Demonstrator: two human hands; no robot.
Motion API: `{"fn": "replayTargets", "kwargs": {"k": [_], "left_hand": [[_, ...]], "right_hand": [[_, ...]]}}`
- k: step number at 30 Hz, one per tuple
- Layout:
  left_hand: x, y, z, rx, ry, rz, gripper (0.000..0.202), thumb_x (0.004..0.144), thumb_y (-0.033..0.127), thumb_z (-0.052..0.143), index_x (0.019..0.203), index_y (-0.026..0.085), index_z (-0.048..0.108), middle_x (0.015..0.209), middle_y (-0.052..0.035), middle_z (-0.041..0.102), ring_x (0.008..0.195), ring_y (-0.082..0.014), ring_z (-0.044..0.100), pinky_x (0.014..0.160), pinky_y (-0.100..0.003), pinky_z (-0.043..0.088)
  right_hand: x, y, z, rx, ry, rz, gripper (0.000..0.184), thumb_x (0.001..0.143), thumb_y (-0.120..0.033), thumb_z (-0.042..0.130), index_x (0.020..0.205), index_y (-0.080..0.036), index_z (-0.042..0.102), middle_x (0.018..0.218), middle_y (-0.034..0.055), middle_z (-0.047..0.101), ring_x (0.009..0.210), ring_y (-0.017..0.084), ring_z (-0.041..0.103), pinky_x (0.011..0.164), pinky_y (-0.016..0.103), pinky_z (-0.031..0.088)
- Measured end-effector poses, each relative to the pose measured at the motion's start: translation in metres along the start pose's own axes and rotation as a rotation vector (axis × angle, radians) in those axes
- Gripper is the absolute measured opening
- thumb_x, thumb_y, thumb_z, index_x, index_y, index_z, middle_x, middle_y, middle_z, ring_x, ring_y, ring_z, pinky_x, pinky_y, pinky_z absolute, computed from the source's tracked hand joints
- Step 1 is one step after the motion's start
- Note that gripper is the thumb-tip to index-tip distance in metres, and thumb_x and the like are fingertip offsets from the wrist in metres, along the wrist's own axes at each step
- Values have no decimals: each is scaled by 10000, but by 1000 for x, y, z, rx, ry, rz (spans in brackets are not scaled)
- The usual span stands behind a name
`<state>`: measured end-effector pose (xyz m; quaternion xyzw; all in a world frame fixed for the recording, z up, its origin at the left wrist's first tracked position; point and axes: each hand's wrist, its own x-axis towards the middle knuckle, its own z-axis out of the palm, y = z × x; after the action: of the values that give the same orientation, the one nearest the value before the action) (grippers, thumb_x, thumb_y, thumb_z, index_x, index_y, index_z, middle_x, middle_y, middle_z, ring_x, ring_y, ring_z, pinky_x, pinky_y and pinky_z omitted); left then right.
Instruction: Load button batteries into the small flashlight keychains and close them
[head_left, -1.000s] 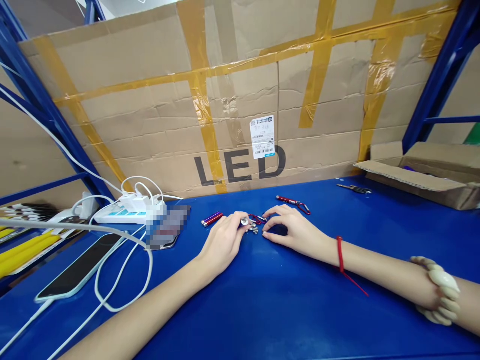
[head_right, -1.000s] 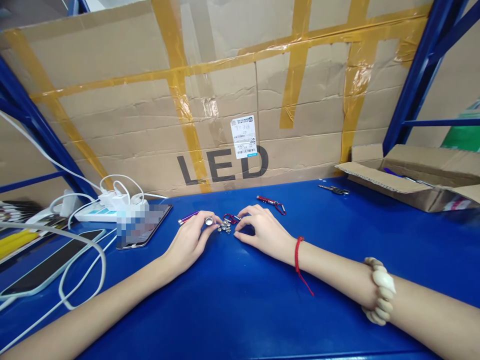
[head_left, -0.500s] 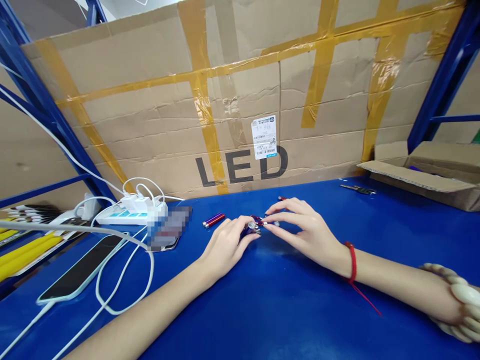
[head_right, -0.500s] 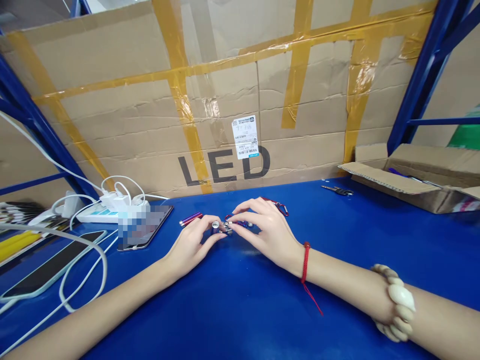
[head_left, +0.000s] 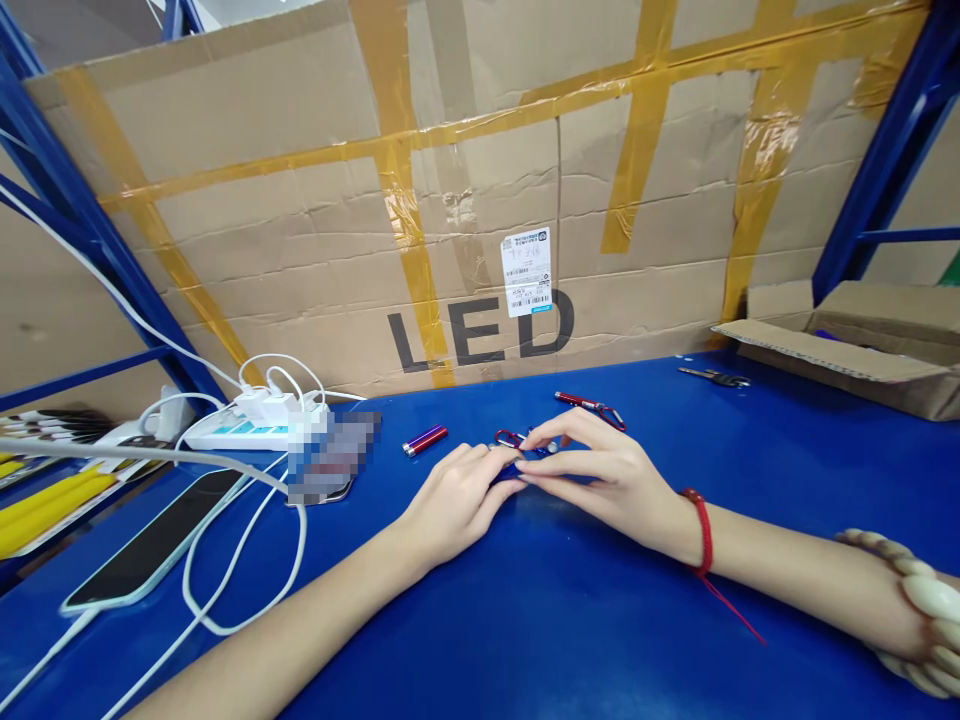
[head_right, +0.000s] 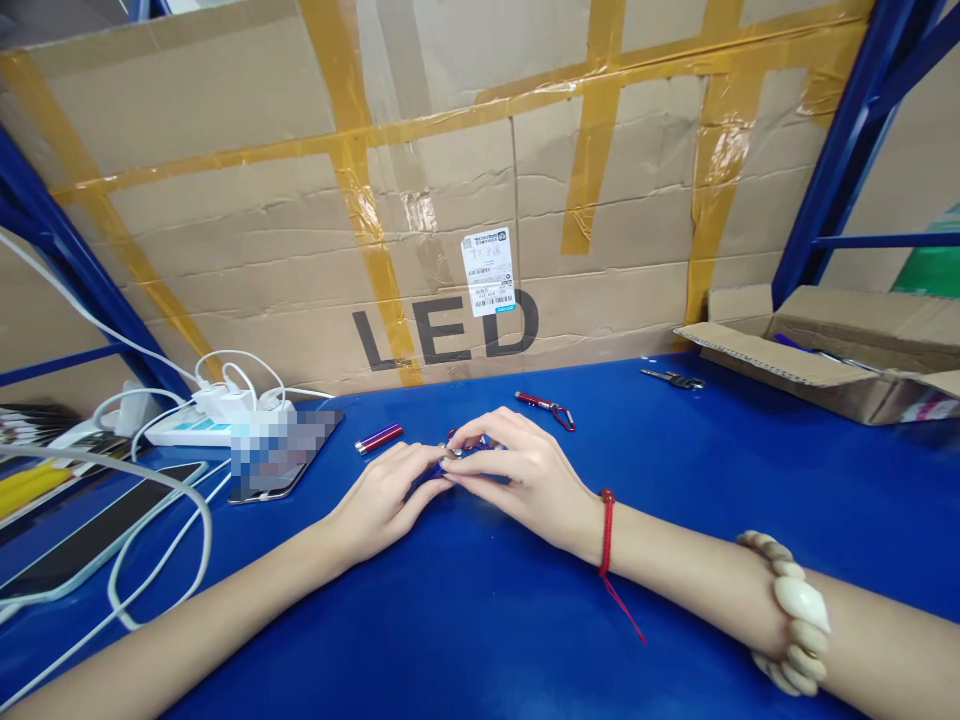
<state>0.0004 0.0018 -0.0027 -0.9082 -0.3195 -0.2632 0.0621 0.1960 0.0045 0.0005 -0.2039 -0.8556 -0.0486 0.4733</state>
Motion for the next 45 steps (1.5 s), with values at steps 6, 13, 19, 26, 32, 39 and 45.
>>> {"fn": "replayTargets", "kwargs": {"k": [6, 13, 19, 26, 32, 39, 45], "left_hand": [[1, 1, 2, 0, 73, -195, 177, 904, 300, 355, 985, 205, 481, 913, -39, 635, 798, -169, 583, 734, -303, 432], [3, 2, -1, -208, 178, -452, 92, 907, 294, 320, 907, 221, 376, 800, 9, 624, 745, -145, 595, 700, -274, 432], [2, 2, 0, -224, 123, -466, 83, 907, 289, 301, 900, 228, 357, 781, 11, 624, 738, -148, 601, 708, -280, 436], [2, 0, 2, -188, 101, -484, 112, 912, 323, 296, 922, 229, 356, 830, -15, 649, 795, -170, 611, 736, -307, 444], [3, 0, 1, -107, 57, -482, 156, 914, 345, 290, 923, 219, 382, 870, -34, 627, 828, -187, 595, 760, -337, 441], [3, 0, -1, -90, 9, -332, 169, 912, 323, 307, 876, 207, 424, 862, -26, 607, 791, -169, 570, 731, -303, 438], [3, 0, -3, -49, -54, -201, 251, 918, 335, 286, 824, 186, 465, 811, -33, 585, 748, -161, 544, 705, -288, 431]], "right_hand": [[-1, 3, 2, -32, -72, 119, 220, 845, -312, 508, 1018, -249, 629, 982, 58, 622, 915, 177, 577, 820, 343, 485], [-6, 17, 6, -150, -338, 242, 366, 823, -358, 516, 1165, -232, 545, 1148, 86, 562, 1067, 237, 505, 913, 433, 415], [-8, 16, 8, -181, -439, 208, 433, 838, -438, 466, 1233, -264, 507, 1249, 101, 495, 1152, 270, 435, 914, 470, 383], [-8, 14, 7, -216, -465, 238, 432, 841, -451, 454, 1224, -262, 518, 1249, 105, 490, 1164, 275, 416, 925, 478, 366], [-6, 17, 6, -241, -432, 220, 290, 846, -386, 465, 1042, -235, 617, 1199, 100, 515, 1124, 264, 442, 914, 470, 369], [-6, 20, 7, -232, -441, 215, 250, 874, -300, 438, 993, -256, 654, 1153, 79, 547, 1086, 242, 467, 887, 437, 387], [-8, 27, 8, -153, -401, 268, 192, 839, -320, 508, 879, -226, 671, 1090, 78, 564, 1038, 227, 488, 895, 415, 384]]}}
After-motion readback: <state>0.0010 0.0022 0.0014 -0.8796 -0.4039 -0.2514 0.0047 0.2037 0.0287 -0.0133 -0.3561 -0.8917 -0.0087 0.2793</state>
